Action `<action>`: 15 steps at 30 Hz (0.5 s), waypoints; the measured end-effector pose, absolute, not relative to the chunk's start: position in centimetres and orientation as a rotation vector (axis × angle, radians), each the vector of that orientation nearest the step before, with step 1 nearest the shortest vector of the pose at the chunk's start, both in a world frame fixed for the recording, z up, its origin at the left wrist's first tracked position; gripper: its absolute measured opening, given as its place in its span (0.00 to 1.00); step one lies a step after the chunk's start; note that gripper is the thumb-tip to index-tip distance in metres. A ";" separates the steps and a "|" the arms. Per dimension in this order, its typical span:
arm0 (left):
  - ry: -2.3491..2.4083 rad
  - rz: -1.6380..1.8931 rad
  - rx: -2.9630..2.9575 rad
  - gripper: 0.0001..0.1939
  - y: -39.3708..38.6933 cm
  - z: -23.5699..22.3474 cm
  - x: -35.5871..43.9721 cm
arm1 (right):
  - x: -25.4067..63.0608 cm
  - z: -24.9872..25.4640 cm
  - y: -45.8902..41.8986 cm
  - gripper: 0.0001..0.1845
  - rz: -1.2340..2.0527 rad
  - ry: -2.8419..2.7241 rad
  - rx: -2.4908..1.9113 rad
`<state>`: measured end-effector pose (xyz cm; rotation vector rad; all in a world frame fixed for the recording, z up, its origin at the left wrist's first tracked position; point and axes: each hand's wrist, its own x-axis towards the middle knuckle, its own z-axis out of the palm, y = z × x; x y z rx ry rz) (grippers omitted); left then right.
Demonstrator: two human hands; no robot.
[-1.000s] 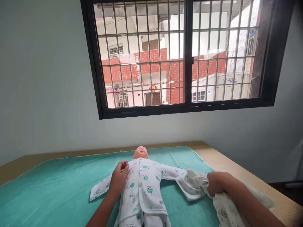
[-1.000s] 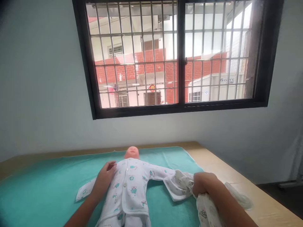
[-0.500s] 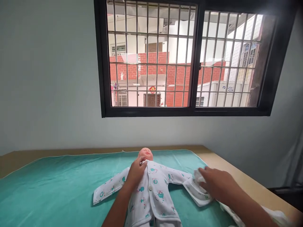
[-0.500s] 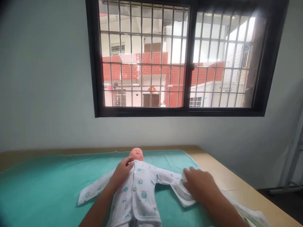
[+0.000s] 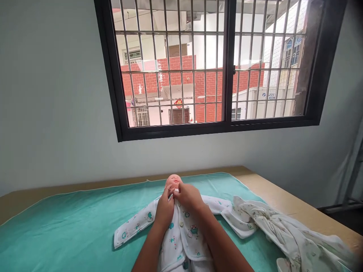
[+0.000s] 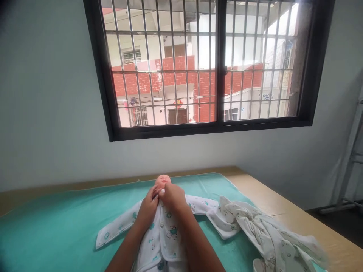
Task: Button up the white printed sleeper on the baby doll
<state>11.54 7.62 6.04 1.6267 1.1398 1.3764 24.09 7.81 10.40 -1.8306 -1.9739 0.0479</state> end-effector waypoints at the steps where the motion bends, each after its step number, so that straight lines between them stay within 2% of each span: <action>1: 1.148 1.367 1.622 0.24 7.6 5.9 11.6 | 24.1 10.3 7.8 0.13 0.046 -1.978 -1.826; 6: 1.104 1.350 1.627 0.25 7.8 5.5 11.5 | 23.9 9.7 7.5 0.15 0.048 -2.050 -1.799; 15: 1.079 1.341 1.718 0.22 8.3 4.9 11.3 | 23.8 10.0 8.1 0.10 0.103 -2.159 -1.688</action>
